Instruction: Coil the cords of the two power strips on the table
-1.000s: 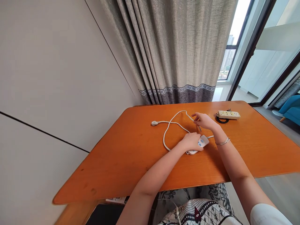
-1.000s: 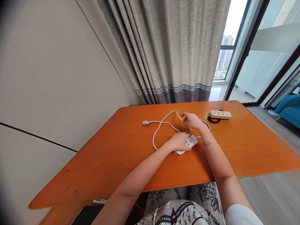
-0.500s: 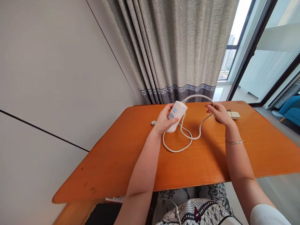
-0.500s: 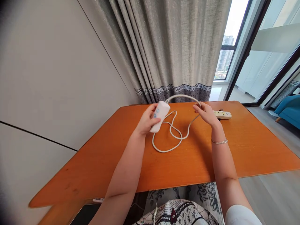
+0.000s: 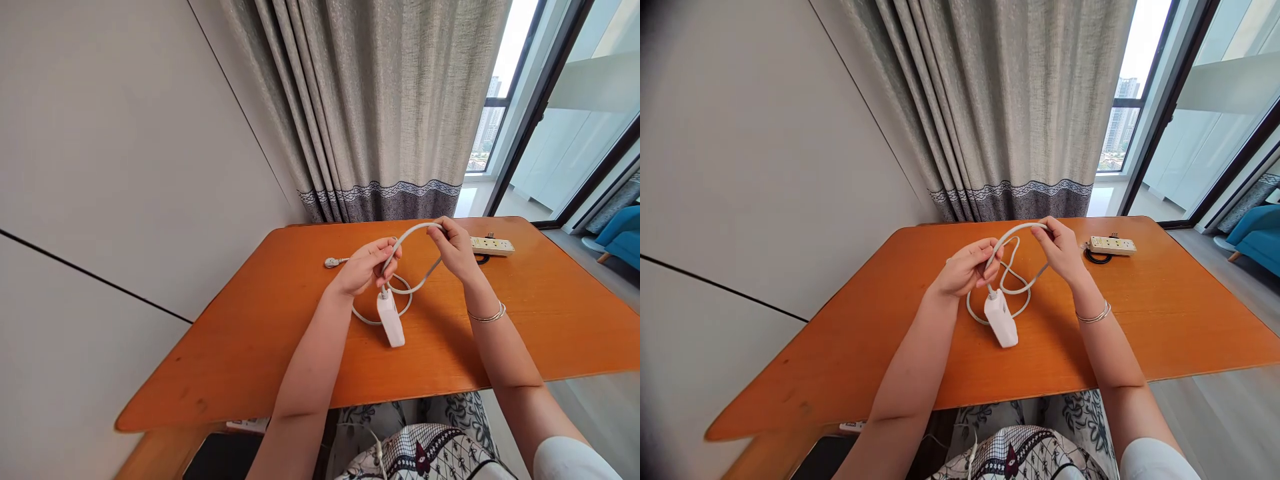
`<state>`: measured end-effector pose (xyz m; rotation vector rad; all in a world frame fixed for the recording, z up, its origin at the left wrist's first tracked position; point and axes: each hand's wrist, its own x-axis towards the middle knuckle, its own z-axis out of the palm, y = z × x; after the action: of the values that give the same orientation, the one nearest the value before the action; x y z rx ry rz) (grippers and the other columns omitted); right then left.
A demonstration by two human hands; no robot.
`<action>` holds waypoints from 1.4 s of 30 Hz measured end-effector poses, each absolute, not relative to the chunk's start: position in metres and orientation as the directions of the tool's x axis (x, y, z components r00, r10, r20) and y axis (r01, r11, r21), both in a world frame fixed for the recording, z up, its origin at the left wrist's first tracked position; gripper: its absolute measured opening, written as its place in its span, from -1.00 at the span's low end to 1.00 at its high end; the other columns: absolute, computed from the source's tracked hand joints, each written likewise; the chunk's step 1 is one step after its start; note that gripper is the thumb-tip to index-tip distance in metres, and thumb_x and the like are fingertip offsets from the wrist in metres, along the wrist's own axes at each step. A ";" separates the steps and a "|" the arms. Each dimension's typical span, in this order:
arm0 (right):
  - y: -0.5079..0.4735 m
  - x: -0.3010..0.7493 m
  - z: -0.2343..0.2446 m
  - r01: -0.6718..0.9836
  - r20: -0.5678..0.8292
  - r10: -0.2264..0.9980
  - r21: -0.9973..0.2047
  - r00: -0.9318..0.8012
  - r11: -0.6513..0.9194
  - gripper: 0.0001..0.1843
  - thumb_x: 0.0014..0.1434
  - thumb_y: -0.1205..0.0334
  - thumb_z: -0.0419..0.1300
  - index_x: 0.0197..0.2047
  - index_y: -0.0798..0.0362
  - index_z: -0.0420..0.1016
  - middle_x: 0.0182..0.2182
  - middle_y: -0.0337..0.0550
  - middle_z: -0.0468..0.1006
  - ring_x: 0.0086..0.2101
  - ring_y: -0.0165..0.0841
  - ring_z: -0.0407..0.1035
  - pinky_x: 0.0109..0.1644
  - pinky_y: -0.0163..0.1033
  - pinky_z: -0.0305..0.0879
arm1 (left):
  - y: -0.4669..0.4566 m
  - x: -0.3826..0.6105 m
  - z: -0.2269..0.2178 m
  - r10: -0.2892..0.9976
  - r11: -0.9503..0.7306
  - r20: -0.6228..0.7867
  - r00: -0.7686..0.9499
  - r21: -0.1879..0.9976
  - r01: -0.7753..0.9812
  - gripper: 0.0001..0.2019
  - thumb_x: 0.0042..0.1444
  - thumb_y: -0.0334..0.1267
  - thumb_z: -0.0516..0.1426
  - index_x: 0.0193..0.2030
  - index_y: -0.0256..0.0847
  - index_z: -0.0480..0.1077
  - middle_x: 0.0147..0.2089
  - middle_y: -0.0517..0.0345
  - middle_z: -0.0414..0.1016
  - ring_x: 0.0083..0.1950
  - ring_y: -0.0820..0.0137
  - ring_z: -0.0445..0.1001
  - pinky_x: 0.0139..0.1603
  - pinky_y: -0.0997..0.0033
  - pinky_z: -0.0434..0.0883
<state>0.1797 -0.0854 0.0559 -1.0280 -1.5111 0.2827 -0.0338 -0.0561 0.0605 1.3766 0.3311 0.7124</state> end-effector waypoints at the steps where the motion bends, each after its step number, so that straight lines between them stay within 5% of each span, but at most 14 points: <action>1: -0.086 0.178 0.056 0.428 0.681 0.718 -0.697 0.145 0.575 -0.61 0.26 -0.12 0.18 -0.39 0.03 0.39 -0.56 -0.36 0.18 -0.51 -0.47 0.03 -0.42 -0.30 0.00 | -0.058 -0.034 0.062 0.623 0.038 0.194 0.758 0.960 -0.277 -0.62 0.12 0.06 0.24 -0.25 -0.25 0.33 -0.63 0.32 0.34 -0.73 0.60 0.17 -0.68 0.60 0.10; 7: -0.081 0.187 0.056 0.352 0.677 0.630 -0.736 0.381 0.578 -0.59 0.20 -0.18 0.21 -0.38 0.00 0.36 -0.56 -0.37 0.12 -0.53 -0.46 0.02 -0.46 -0.30 -0.03 | -0.058 -0.039 0.061 0.491 0.050 0.140 0.860 0.981 -0.188 -0.57 0.07 0.09 0.28 -0.34 -0.30 0.39 -0.53 0.08 0.51 -0.56 0.43 0.47 -0.52 0.48 0.40; 10: -0.075 0.194 0.055 0.290 0.633 0.626 -0.770 0.455 0.569 -0.57 0.12 -0.19 0.28 -0.41 -0.01 0.32 -0.55 -0.37 0.14 -0.54 -0.48 0.02 -0.49 -0.32 -0.02 | -0.059 -0.038 0.061 0.539 0.044 0.181 0.823 0.969 -0.242 -0.57 0.06 0.09 0.29 -0.33 -0.30 0.39 -0.56 0.14 0.47 -0.62 0.49 0.38 -0.61 0.55 0.29; 13: -0.068 0.194 0.051 0.199 0.552 0.753 -0.833 0.357 0.516 -0.58 0.07 -0.16 0.31 -0.39 -0.01 0.32 -0.56 -0.39 0.20 -0.56 -0.50 0.09 -0.48 -0.33 0.06 | -0.063 -0.035 0.065 0.663 0.008 0.319 0.677 0.901 -0.433 -0.60 0.05 0.05 0.31 -0.36 -0.27 0.36 -0.63 0.28 0.34 -0.71 0.64 0.14 -0.70 0.65 0.06; 18: -0.061 0.171 0.034 -0.014 0.323 0.943 -0.946 0.080 0.325 -0.58 -0.01 -0.11 0.35 -0.26 -0.01 0.36 -0.49 -0.38 0.37 -0.50 -0.45 0.37 -0.34 -0.25 0.34 | -0.068 -0.036 0.078 0.833 -0.107 0.429 0.350 0.745 -0.658 -0.73 0.09 -0.12 0.30 -0.37 -0.24 0.35 -0.60 0.36 0.24 -0.71 0.68 0.00 -0.69 0.68 0.04; 25: -0.071 0.123 0.016 -0.189 0.114 0.952 -0.980 -0.283 0.061 -0.69 0.10 0.14 0.33 -0.14 -0.01 0.34 -0.43 -0.33 0.50 -0.32 -0.40 0.49 0.01 -0.13 0.41 | -0.062 -0.045 0.090 0.925 -0.220 0.376 0.045 0.630 -0.745 -0.78 0.33 -0.23 0.10 -0.35 -0.23 0.37 -0.59 0.36 0.17 -0.73 0.69 -0.03 -0.73 0.67 0.02; 28: -0.072 0.117 0.014 -0.286 0.082 0.955 -0.958 -0.285 -0.003 -0.68 0.10 0.12 0.34 -0.15 -0.01 0.34 -0.42 -0.31 0.53 -0.30 -0.40 0.48 0.01 -0.15 0.42 | -0.061 -0.047 0.091 0.933 -0.231 0.359 0.003 0.608 -0.760 -0.75 0.37 -0.25 0.07 -0.37 -0.23 0.36 -0.59 0.35 0.15 -0.73 0.70 -0.03 -0.72 0.68 0.02; 32: -0.068 0.120 0.013 -0.390 0.030 0.983 -0.920 -0.180 -0.043 -0.65 0.11 0.09 0.31 -0.11 -0.02 0.30 -0.49 -0.40 0.40 -0.48 -0.46 0.39 -0.25 -0.23 0.43 | -0.059 -0.050 0.092 0.931 -0.250 0.363 -0.033 0.570 -0.783 -0.76 0.37 -0.27 0.06 -0.36 -0.22 0.36 -0.58 0.36 0.14 -0.72 0.70 -0.01 -0.72 0.69 0.04; 37: -0.069 0.128 0.009 -0.132 0.002 0.960 -0.991 -0.280 -0.036 -0.64 0.13 0.19 0.24 -0.01 0.01 0.28 -0.52 -0.47 0.29 -0.64 -0.56 0.08 -0.56 -0.38 0.14 | -0.053 -0.066 0.094 0.915 -0.328 0.378 -0.143 0.487 -0.809 -0.74 0.41 -0.31 -0.01 -0.33 -0.20 0.37 -0.58 0.35 0.15 -0.72 0.67 -0.01 -0.72 0.70 0.07; 42: -0.069 0.141 0.011 0.292 0.140 0.977 -0.939 -0.161 0.183 -0.64 0.17 0.24 0.16 0.05 0.01 0.28 -0.49 -0.41 0.34 -0.52 -0.47 0.25 -0.45 -0.33 0.28 | -0.048 -0.079 0.096 0.891 -0.419 0.386 -0.241 0.488 -0.766 -0.70 0.43 -0.31 -0.05 -0.33 -0.18 0.38 -0.59 0.35 0.13 -0.73 0.66 -0.05 -0.73 0.68 0.05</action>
<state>0.1413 -0.0687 0.0109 -1.2344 -1.6142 1.0203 -0.0794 -0.0482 0.0961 0.7500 0.2370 1.8655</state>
